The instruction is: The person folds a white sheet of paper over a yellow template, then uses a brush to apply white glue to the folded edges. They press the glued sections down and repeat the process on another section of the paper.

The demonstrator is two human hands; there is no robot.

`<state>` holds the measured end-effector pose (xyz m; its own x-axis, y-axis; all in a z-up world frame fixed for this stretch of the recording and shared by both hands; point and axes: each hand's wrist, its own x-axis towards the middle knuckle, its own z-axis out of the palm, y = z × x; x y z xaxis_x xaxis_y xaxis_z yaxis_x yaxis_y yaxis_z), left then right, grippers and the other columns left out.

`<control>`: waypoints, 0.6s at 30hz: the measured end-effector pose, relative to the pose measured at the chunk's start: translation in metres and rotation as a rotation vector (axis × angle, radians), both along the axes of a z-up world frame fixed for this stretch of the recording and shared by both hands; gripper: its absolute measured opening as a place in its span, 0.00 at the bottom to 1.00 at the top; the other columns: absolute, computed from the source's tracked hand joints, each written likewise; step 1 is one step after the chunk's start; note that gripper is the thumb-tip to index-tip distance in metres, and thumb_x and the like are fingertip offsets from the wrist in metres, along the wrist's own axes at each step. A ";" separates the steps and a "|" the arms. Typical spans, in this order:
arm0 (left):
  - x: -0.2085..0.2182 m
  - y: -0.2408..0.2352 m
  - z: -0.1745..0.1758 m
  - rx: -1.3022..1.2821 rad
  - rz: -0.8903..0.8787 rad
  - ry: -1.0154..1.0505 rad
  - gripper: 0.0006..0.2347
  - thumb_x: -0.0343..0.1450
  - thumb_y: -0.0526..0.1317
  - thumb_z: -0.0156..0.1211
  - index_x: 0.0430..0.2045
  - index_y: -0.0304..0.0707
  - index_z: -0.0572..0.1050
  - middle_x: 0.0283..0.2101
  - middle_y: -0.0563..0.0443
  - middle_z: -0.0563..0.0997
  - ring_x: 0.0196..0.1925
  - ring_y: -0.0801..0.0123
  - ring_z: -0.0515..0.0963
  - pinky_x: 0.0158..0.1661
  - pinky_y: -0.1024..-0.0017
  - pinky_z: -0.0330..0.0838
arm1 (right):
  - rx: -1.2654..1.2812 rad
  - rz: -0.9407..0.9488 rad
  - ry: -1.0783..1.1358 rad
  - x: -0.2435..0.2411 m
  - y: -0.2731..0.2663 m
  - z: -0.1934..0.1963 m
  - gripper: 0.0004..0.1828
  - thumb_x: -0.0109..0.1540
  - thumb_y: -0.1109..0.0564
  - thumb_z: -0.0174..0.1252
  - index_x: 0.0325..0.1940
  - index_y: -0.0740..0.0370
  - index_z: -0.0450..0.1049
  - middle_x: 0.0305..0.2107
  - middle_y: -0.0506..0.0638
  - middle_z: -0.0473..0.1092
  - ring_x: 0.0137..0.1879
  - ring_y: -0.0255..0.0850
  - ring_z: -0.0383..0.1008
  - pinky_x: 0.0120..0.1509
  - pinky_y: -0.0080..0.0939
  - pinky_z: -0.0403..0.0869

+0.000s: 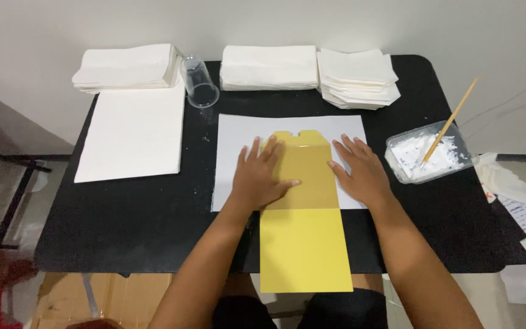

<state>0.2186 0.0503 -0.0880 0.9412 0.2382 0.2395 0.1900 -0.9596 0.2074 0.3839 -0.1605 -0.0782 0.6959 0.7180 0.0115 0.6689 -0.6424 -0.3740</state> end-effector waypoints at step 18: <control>0.000 0.005 0.024 -0.036 0.060 0.166 0.40 0.65 0.73 0.52 0.71 0.56 0.60 0.75 0.54 0.62 0.77 0.54 0.57 0.71 0.45 0.49 | 0.041 -0.031 0.048 0.002 0.000 0.000 0.31 0.73 0.41 0.41 0.78 0.53 0.60 0.74 0.57 0.55 0.81 0.55 0.49 0.80 0.61 0.51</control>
<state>0.2187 0.0549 -0.0641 0.9510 0.3007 0.0720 0.2813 -0.9380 0.2028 0.3854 -0.1604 -0.0781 0.7182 0.6958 0.0062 0.6297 -0.6461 -0.4313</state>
